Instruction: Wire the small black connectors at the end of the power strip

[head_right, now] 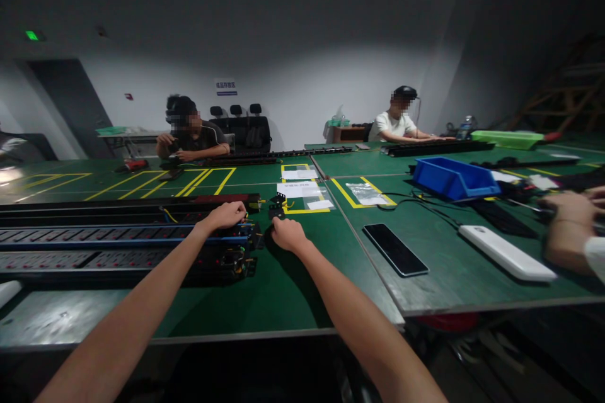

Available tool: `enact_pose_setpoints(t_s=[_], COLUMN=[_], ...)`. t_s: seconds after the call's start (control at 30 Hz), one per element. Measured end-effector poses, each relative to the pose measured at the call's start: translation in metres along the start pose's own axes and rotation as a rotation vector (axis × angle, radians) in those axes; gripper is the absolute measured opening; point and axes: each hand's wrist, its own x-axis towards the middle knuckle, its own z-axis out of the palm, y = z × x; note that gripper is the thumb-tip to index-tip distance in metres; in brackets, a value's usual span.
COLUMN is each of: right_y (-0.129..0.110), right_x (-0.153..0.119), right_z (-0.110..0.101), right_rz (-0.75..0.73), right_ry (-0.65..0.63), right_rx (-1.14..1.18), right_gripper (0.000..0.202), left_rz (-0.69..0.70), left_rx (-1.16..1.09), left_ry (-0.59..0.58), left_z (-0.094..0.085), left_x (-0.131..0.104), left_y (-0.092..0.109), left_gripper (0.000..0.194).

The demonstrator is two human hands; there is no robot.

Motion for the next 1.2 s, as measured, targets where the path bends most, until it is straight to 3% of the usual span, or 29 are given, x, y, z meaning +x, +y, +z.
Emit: enact_pose_setpoints(t_s=[0.27, 0.63, 1.2], right_y=[0.0, 0.0, 0.001], right_x=[0.0, -0.001, 0.0], right_z=[0.0, 0.001, 0.003], right_rz=[0.003, 0.017, 0.011], right_ry=[-0.003, -0.014, -0.007], right_rx=[-0.011, -0.025, -0.024], right_gripper=[0.029, 0.029, 0.029], left_rz=[0.016, -0.004, 0.011], left_rx=[-0.082, -0.133, -0.093], left_ry=[0.076, 0.217, 0.091], left_z=[0.001, 0.015, 0.016], left_x=[-0.012, -0.018, -0.013], left_y=[-0.007, -0.009, -0.011], left_gripper=[0.029, 0.031, 0.05])
